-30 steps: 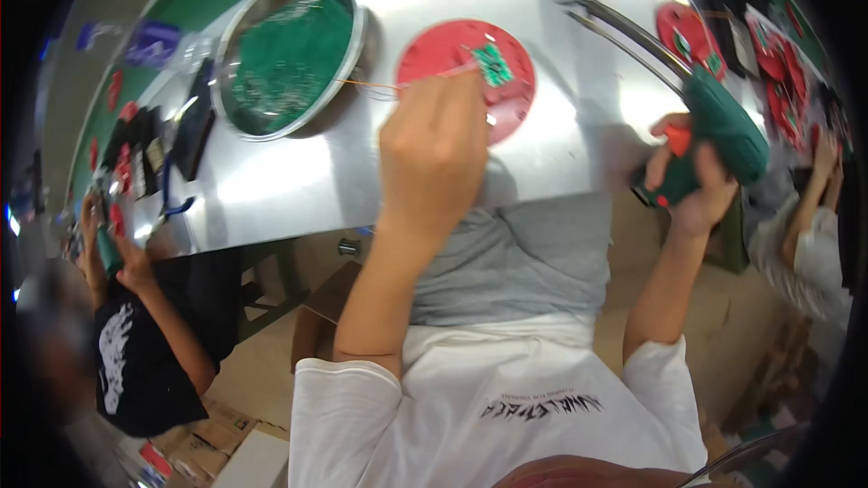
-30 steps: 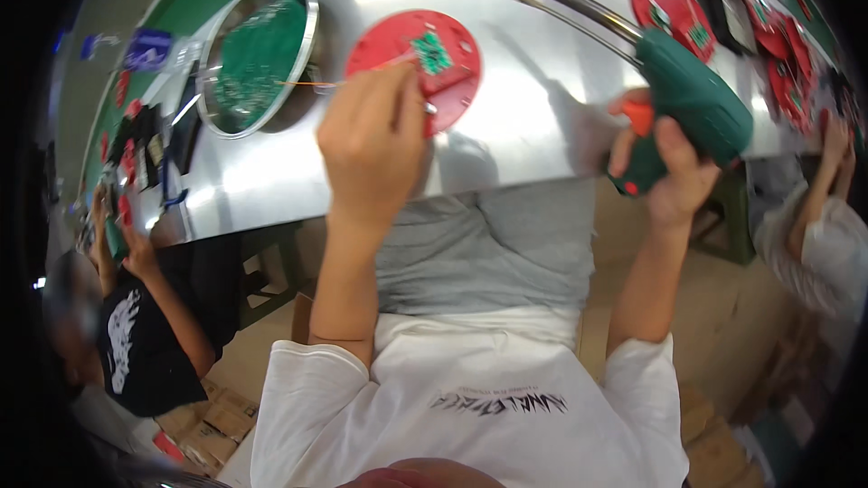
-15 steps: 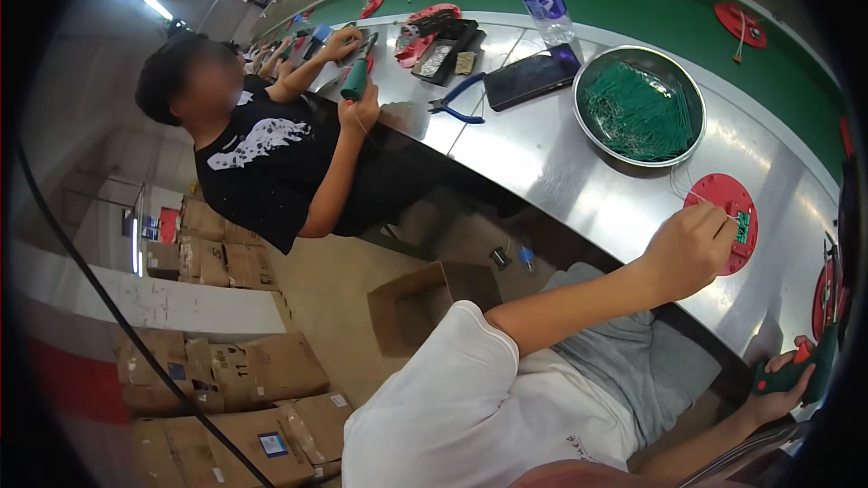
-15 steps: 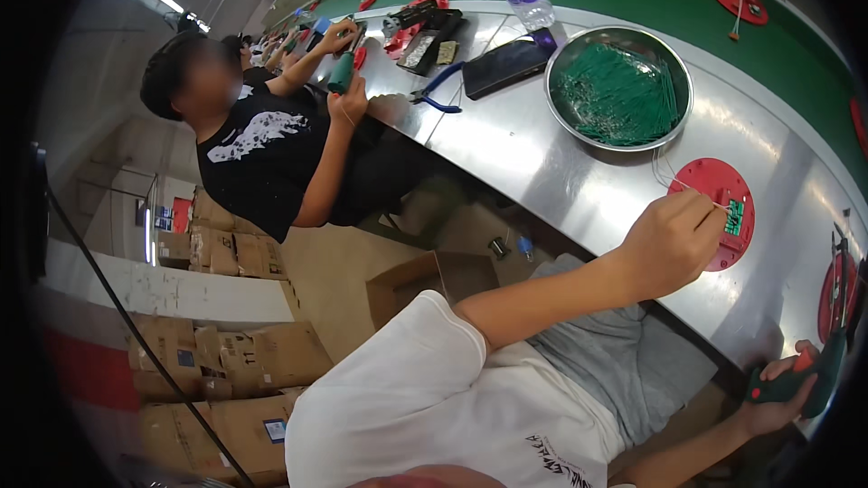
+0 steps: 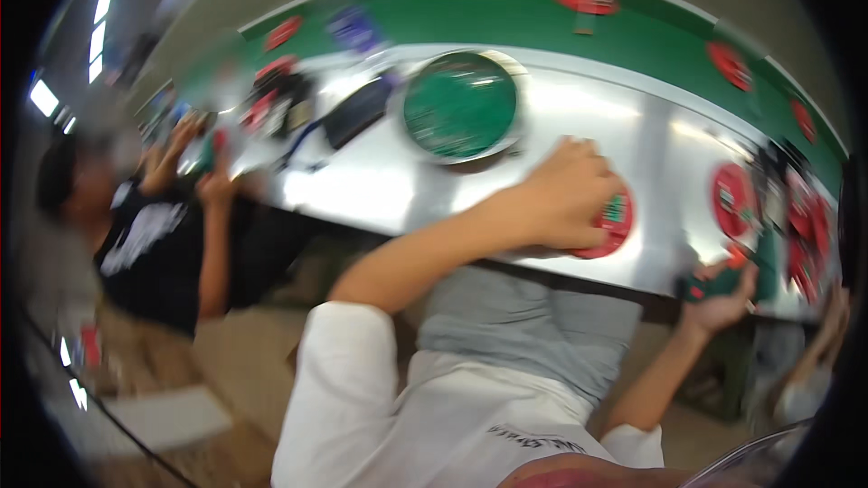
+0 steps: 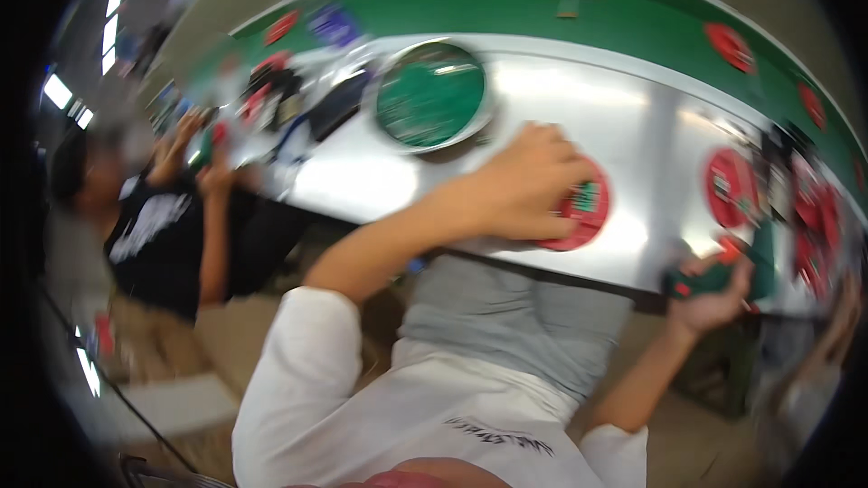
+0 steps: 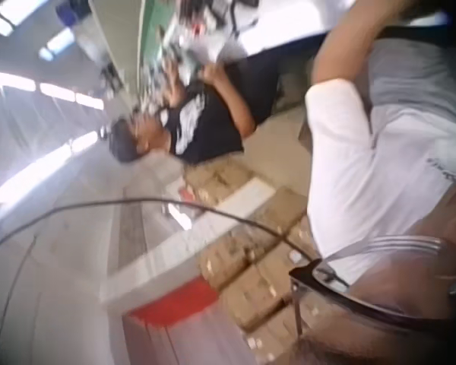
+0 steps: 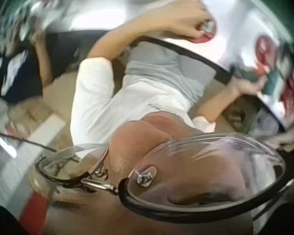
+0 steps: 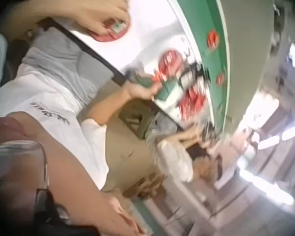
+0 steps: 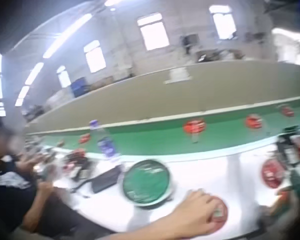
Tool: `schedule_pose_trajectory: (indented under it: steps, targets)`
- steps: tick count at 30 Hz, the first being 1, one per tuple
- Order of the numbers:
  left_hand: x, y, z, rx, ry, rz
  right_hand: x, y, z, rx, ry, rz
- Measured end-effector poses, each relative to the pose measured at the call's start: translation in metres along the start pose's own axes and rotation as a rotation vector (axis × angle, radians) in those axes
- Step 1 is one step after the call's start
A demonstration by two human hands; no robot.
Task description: Soldering wires onto small circular circuit boards on a factory assembly line.
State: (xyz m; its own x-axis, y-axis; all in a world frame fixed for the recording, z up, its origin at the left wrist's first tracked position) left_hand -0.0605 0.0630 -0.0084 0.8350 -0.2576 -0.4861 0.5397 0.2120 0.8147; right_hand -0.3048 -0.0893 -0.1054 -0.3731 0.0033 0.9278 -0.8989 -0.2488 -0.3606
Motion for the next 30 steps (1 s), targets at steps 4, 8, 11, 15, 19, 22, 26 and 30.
schedule_pose_trajectory:
  steps: [4,8,11,15,19,22,26,30]
  targets:
    - [-0.002,0.004,0.081,0.12,-0.113,-0.048,0.028,-0.001,-0.013,-0.194,0.146,-0.085]
    - [0.029,0.006,0.19,-0.22,-0.302,0.307,0.053,0.014,-0.018,-0.286,0.261,-0.11]
    - [0.13,0.015,0.258,-0.211,0.089,0.345,0.048,0.018,-0.015,-0.336,0.231,-0.065]
    - [0.247,0.069,0.238,-0.594,0.609,0.645,0.043,0.001,-0.01,-0.311,0.26,-0.094]
    - [0.279,0.045,0.269,-0.312,0.769,0.484,0.049,0.013,-0.016,-0.319,0.289,-0.112]
    - [0.299,0.052,0.264,-0.236,0.827,0.451,0.049,0.015,-0.016,-0.311,0.302,-0.087]
    - [0.312,0.06,0.252,-0.293,0.934,0.24,0.049,0.007,-0.014,-0.289,0.297,-0.093]
    - [0.29,0.043,0.26,-0.378,0.907,0.183,0.048,0.015,-0.015,-0.323,0.279,-0.098]
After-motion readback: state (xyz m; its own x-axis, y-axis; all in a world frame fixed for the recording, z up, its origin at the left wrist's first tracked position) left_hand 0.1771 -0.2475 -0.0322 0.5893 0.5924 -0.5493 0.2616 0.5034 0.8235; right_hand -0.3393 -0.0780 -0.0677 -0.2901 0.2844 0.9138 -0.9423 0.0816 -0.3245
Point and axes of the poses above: each hand's wrist, its own z-axis towards the middle knuckle, its own y-axis out of the back of the hand, x = y × z, the point moved 10 cm from there along z, towards the middle knuckle, and after that the axes turned 13 degrees about -z, right-handed, at the moved point
